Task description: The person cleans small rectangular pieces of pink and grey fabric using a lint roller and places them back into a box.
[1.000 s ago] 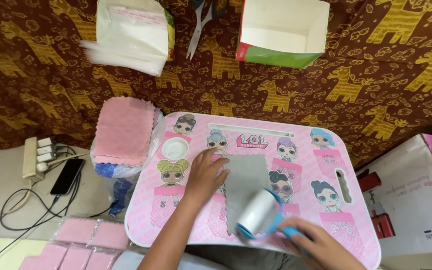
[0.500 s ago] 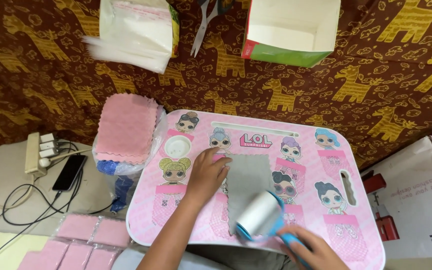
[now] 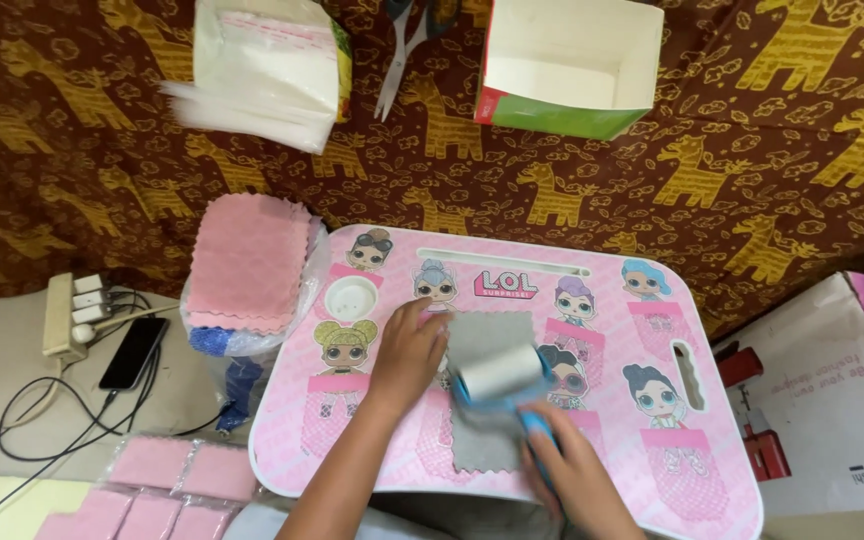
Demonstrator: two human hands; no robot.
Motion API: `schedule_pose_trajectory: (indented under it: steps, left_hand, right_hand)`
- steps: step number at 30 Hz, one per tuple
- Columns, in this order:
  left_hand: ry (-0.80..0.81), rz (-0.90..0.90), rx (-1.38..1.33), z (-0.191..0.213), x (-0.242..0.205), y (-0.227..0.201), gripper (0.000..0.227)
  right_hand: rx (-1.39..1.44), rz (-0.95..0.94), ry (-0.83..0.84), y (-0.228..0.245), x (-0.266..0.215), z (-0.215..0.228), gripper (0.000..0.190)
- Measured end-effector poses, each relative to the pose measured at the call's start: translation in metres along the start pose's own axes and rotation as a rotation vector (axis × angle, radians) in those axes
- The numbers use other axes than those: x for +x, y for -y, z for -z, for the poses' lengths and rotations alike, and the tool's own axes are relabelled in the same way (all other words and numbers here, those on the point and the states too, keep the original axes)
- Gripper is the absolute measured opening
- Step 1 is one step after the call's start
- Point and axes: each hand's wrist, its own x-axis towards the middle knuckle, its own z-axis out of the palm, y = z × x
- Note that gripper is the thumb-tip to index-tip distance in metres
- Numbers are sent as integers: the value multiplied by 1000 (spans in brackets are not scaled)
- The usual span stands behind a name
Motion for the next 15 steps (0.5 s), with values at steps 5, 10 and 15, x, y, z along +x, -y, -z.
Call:
schedule_pose_trajectory:
  steps: [5, 10, 15]
  left_hand:
    - [-175, 60, -208, 1, 7, 4, 43]
    - [-137, 98, -248, 9, 6, -1, 47]
    - [-94, 1, -71, 4, 0, -1, 27]
  right_hand:
    - [-39, 101, 136, 85, 48, -36, 35]
    - [-41, 74, 120, 92, 35, -39, 36]
    - [-104, 70, 44, -2, 2, 10, 36]
